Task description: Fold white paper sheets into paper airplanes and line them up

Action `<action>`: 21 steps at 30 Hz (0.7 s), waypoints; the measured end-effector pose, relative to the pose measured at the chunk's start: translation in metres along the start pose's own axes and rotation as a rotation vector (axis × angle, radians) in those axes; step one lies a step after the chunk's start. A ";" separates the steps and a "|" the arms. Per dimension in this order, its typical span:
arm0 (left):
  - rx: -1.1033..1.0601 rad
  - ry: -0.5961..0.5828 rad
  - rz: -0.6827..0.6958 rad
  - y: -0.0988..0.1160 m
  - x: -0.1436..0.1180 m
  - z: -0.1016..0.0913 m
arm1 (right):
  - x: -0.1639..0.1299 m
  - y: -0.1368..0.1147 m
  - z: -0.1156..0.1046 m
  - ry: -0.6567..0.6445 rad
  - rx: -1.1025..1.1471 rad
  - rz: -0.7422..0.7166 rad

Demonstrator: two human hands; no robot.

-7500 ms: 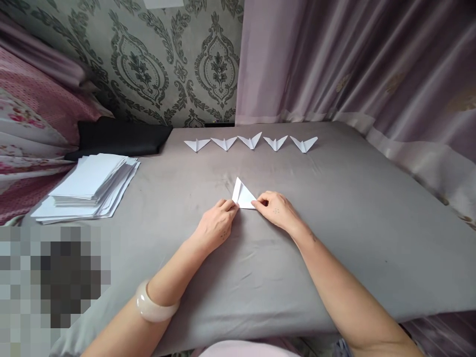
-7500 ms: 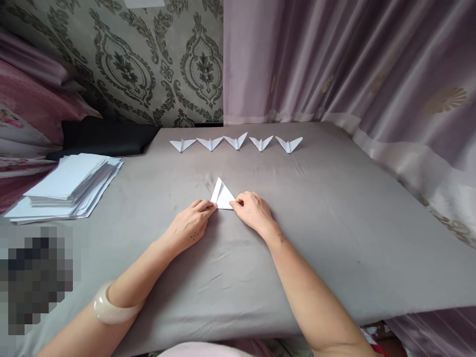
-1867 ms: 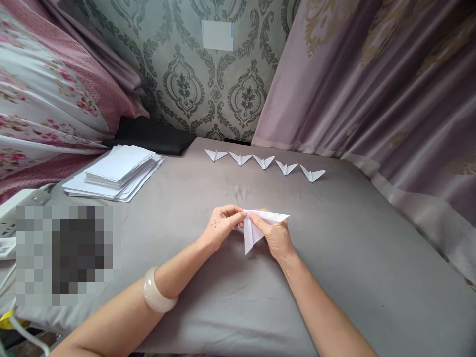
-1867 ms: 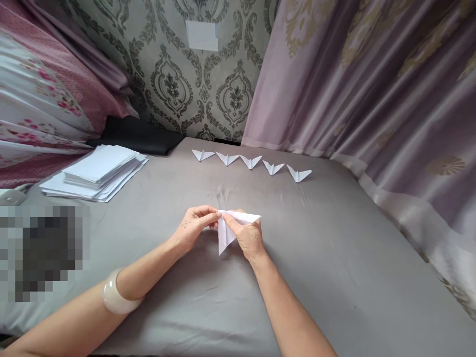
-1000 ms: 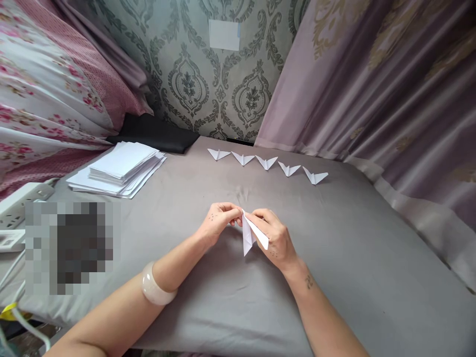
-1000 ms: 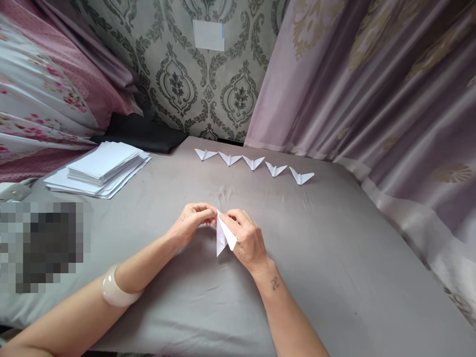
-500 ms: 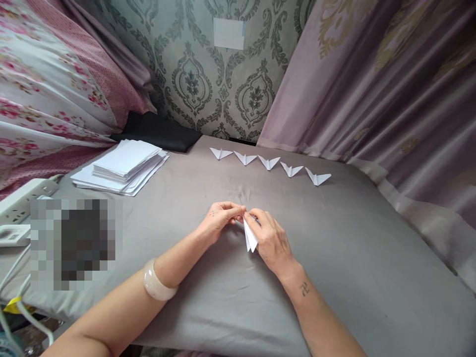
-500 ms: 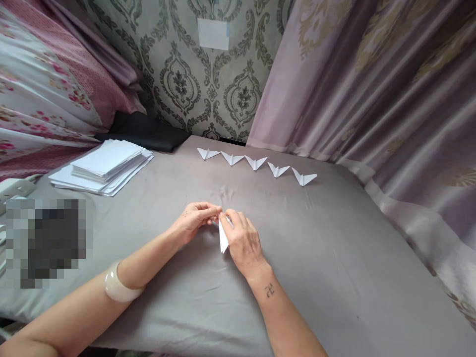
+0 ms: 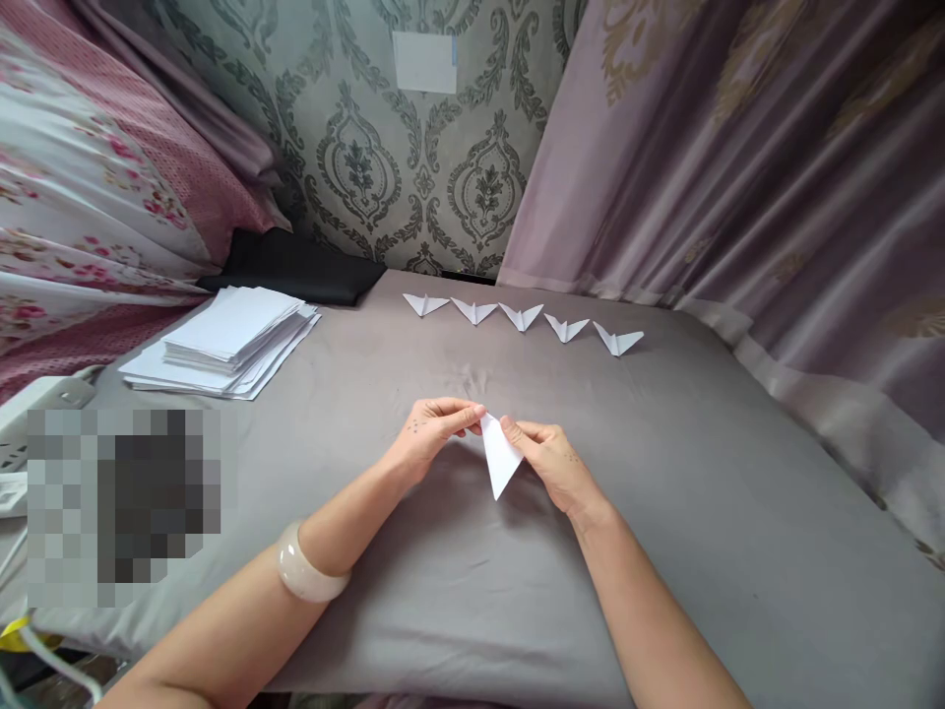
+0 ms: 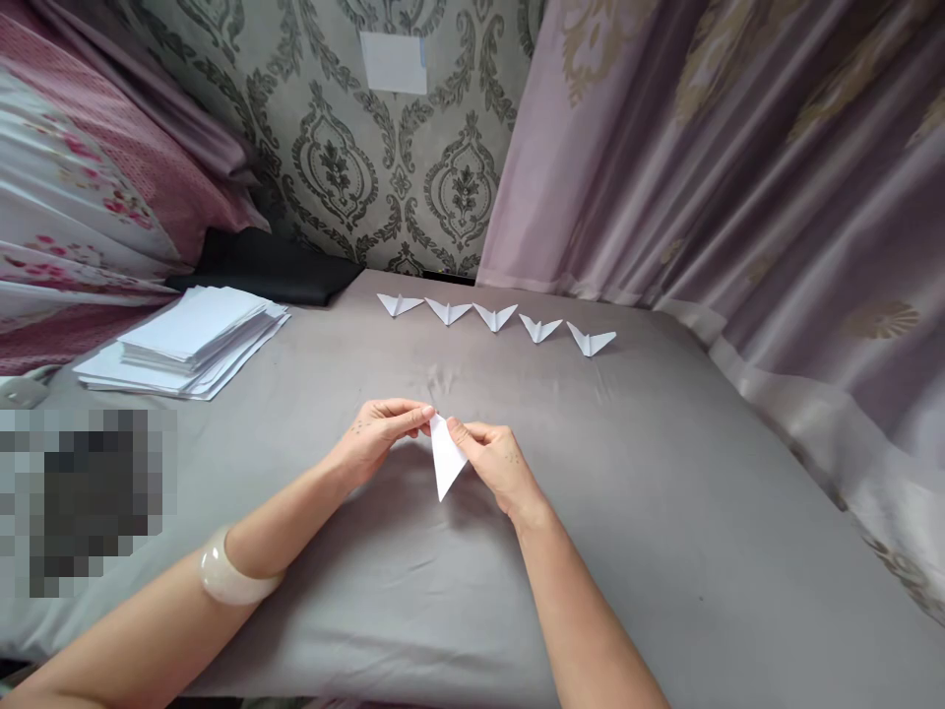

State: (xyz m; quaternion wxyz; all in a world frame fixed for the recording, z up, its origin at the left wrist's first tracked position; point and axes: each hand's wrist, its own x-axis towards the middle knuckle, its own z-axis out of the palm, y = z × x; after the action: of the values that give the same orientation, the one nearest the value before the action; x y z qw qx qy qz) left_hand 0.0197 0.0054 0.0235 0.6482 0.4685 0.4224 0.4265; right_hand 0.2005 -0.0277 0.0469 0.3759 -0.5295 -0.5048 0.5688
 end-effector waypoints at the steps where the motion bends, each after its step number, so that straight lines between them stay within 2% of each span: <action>1: 0.001 -0.008 -0.007 -0.001 0.000 0.000 | 0.000 0.001 0.002 -0.016 0.008 0.009; 7: -0.020 -0.042 -0.045 -0.001 -0.001 0.000 | 0.000 0.003 0.004 -0.053 0.086 0.057; 16: -0.095 -0.005 -0.114 -0.008 0.003 -0.001 | 0.004 0.007 0.006 -0.025 0.110 0.112; 21: -0.114 0.002 -0.204 -0.009 0.003 0.000 | 0.007 0.012 0.001 -0.043 0.130 0.164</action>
State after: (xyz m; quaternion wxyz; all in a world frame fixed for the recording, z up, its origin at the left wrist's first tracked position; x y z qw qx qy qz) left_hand 0.0225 0.0067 0.0142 0.7135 0.3851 0.4433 0.3823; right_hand 0.1999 -0.0239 0.0340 0.3507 -0.5312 -0.4299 0.6404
